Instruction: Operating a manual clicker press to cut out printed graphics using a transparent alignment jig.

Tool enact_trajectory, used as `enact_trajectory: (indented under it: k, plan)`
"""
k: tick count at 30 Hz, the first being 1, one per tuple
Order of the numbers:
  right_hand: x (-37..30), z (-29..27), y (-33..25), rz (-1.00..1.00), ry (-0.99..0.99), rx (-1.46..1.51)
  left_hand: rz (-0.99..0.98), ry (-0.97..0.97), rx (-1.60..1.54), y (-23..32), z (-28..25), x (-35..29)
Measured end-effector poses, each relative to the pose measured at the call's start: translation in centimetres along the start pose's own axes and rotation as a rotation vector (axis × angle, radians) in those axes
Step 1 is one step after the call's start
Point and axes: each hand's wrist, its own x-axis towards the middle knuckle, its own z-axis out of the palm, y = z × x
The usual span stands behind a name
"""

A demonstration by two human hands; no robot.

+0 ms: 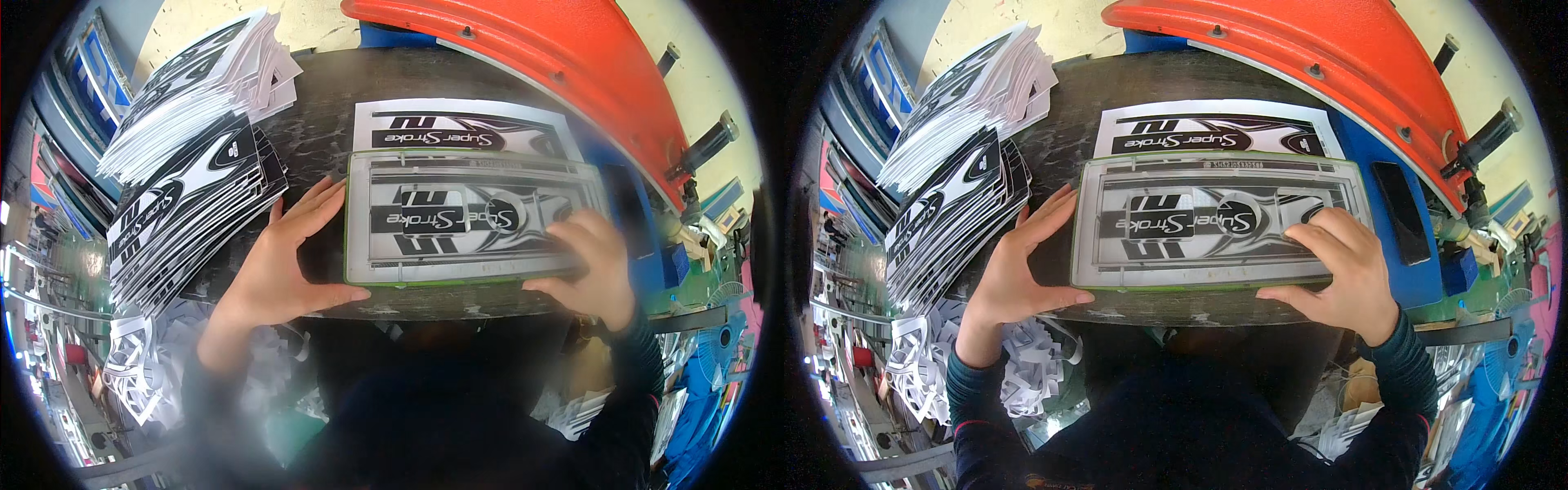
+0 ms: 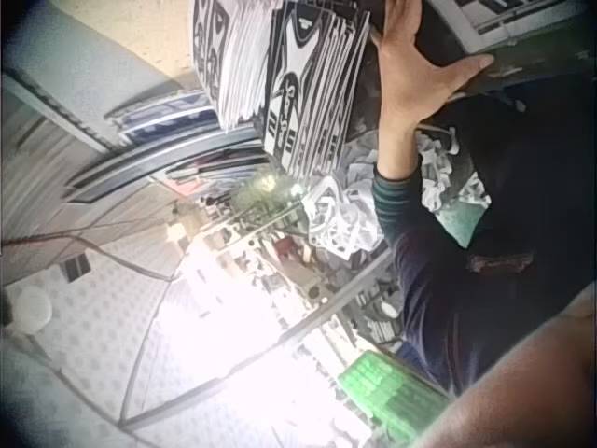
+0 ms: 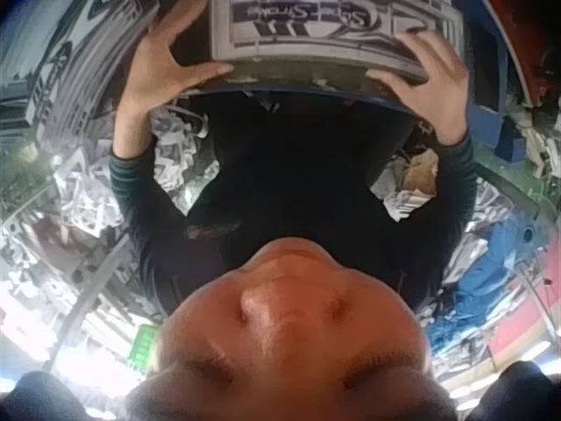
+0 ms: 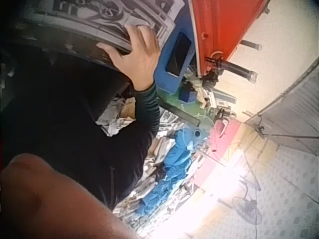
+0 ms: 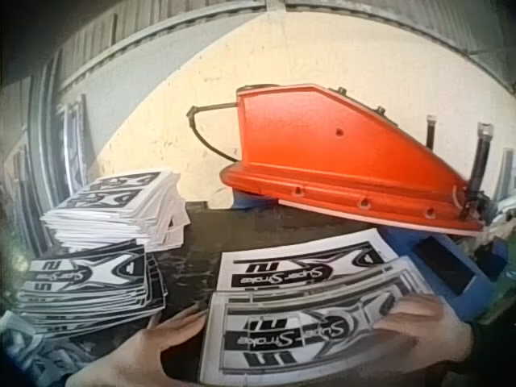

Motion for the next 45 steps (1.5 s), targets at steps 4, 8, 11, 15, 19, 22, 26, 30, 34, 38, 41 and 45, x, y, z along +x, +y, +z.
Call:
enact_trajectory:
  k: [4, 8, 11, 15, 19, 22, 26, 30, 34, 38, 41, 45]
  plan:
    - [-0.1, 0.0, 0.0, -0.006, 0.004, 0.001, 0.003, -0.012, 0.014, -0.2, 0.0, -0.1]
    - [-0.1, 0.0, 0.0, 0.0, -0.001, 0.001, 0.004, -0.013, 0.001, -0.2, 0.0, 0.0]
    - [-0.1, 0.1, 0.0, 0.014, -0.009, 0.01, -0.008, -0.01, -0.006, -0.2, 0.0, -0.1]
    - [0.0, 0.1, 0.0, -0.004, 0.007, 0.014, 0.007, -0.006, 0.004, -0.3, -0.1, -0.2]
    - [0.1, 0.2, 0.3, -0.012, 0.003, 0.024, -0.003, 0.008, -0.001, 0.0, 0.0, -0.3]
    - [-0.1, 0.0, 0.3, -0.013, -0.002, 0.018, 0.005, 0.008, 0.002, 0.0, 0.2, -0.1]
    - [0.3, -1.4, -0.3, 0.027, -0.082, -0.045, 0.092, -0.016, -0.007, -0.9, 0.4, 0.4]
    - [-0.6, -3.0, 0.7, 0.237, -0.1, -0.098, -0.02, 0.008, 0.031, 0.1, -0.2, -0.2]
    - [-4.0, -2.7, 2.3, 0.449, -0.043, 0.272, -0.016, -0.01, -0.021, -0.6, -0.1, 0.0]
    - [-5.2, -2.6, 2.9, 0.492, -0.066, 0.318, -0.066, -0.034, -0.059, 0.0, -0.2, 0.8]
    - [-5.6, -2.3, 3.5, 0.469, -0.042, 0.403, -0.123, -0.006, -0.082, 0.7, 0.4, 0.6]
    - [-5.8, -2.3, 3.5, 0.463, -0.043, 0.474, -0.188, 0.049, -0.107, 2.1, 0.9, 0.1]
